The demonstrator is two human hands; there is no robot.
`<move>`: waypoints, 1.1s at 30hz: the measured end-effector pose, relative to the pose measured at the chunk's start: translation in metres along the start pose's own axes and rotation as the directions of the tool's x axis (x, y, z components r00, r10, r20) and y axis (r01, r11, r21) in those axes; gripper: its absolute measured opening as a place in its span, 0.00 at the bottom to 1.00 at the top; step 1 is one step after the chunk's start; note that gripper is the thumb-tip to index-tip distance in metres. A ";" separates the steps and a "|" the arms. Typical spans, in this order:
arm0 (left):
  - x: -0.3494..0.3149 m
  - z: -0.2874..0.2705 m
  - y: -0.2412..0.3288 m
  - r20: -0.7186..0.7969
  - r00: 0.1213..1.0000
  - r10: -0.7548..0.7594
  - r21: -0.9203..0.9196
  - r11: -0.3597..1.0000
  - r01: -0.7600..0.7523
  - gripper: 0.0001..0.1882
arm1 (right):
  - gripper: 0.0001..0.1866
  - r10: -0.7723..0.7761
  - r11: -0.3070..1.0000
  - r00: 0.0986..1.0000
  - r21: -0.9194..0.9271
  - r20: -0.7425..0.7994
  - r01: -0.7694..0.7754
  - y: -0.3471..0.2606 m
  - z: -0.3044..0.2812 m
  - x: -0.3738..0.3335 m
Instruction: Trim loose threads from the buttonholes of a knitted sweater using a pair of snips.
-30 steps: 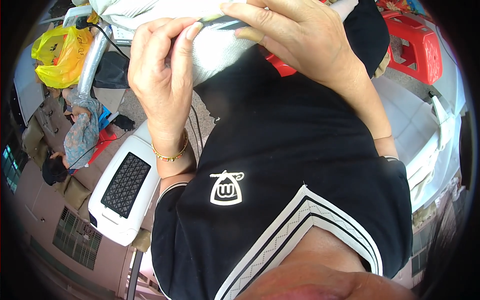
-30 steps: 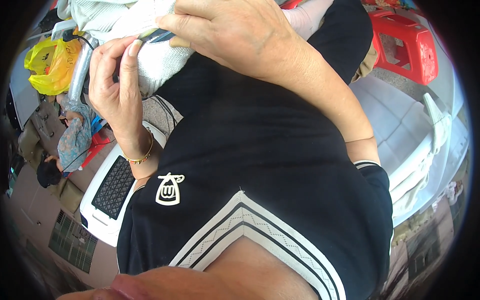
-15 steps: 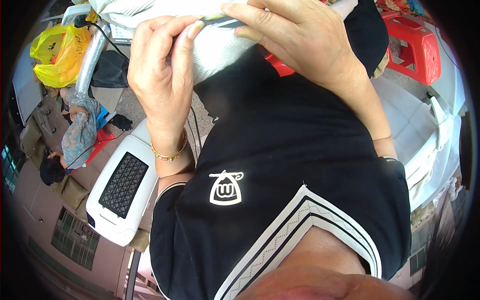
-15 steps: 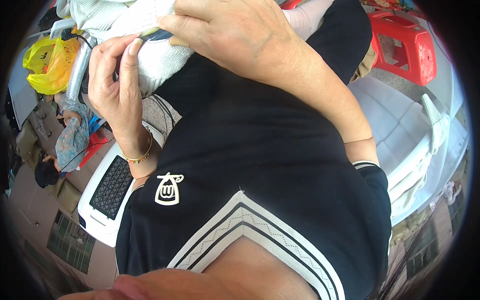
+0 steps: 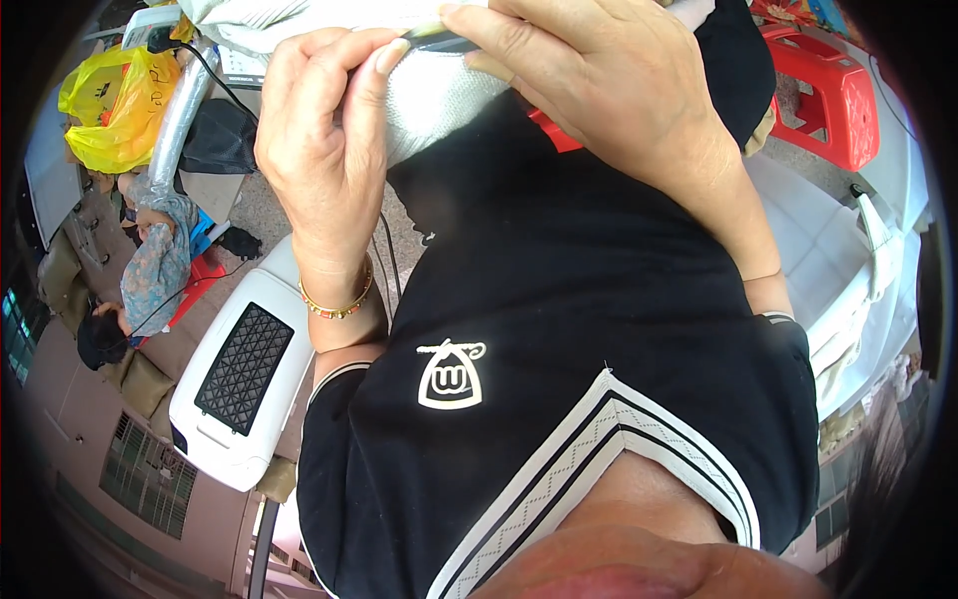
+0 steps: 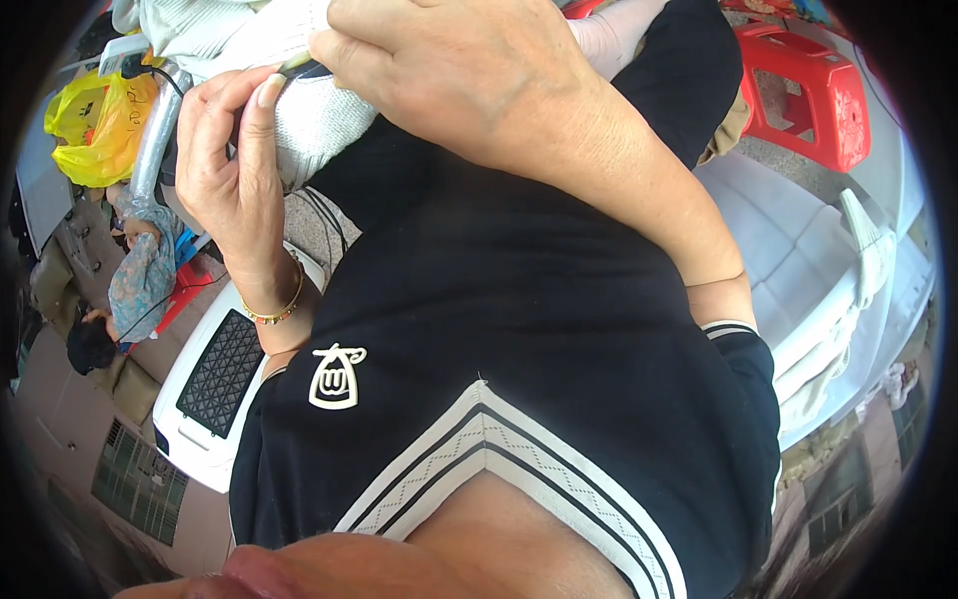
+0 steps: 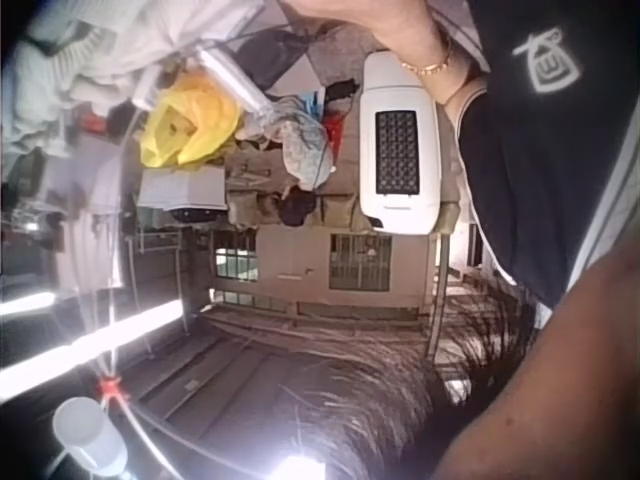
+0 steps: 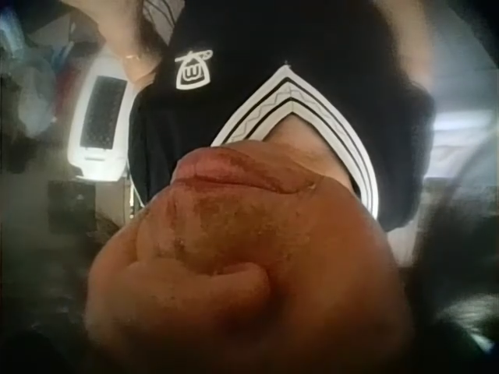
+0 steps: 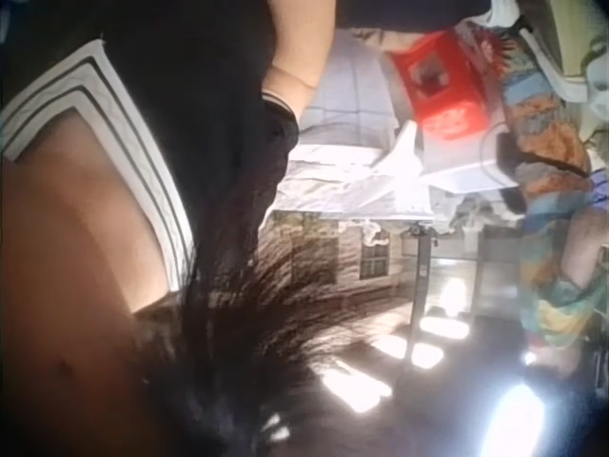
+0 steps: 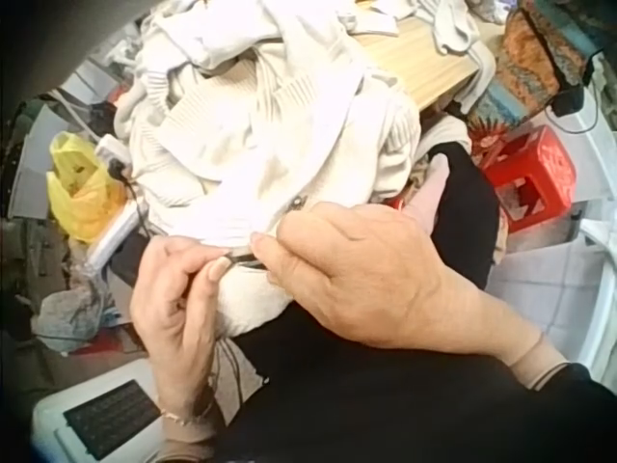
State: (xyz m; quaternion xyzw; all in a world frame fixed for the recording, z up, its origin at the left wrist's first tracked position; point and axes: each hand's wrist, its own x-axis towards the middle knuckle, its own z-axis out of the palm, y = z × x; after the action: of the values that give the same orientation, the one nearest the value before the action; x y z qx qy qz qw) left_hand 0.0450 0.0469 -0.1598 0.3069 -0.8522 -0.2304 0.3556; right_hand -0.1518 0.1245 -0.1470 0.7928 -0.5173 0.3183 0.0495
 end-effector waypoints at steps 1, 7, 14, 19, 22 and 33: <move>0.000 0.000 -0.001 0.000 1.000 0.005 -0.002 1.000 -0.005 0.06 | 0.16 -0.049 0.934 0.972 -0.334 0.229 0.126 -0.002 -0.009 0.004; 0.001 0.002 -0.003 -0.006 1.000 0.005 -0.013 1.000 -0.005 0.06 | 0.15 -0.257 0.938 0.919 -0.305 -0.298 0.164 0.021 0.036 -0.010; 0.000 0.002 -0.003 -0.006 1.000 -0.002 -0.009 1.000 0.002 0.05 | 0.15 -0.395 0.913 0.731 -0.327 -0.557 0.244 0.034 0.065 -0.008; -0.002 0.001 -0.003 0.000 1.000 0.000 0.017 1.000 0.000 0.06 | 0.15 0.146 0.977 0.987 0.169 -0.065 -0.134 -0.004 0.003 -0.004; 0.001 -0.003 0.001 0.027 1.000 -0.010 -0.013 1.000 0.010 0.05 | 0.17 -0.200 0.969 0.839 0.023 -0.505 0.245 0.029 0.043 -0.005; -0.025 -0.060 -0.034 0.018 0.988 -0.152 -0.247 0.957 0.152 0.03 | 0.19 0.195 0.761 0.979 0.639 -0.066 -0.108 0.027 0.014 -0.042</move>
State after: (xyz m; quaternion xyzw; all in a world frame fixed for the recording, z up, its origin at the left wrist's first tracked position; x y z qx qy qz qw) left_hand 0.1159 0.0297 -0.1531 0.3250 -0.7905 -0.3613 0.3727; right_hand -0.1792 0.1401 -0.1883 0.6966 -0.4383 0.5267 -0.2124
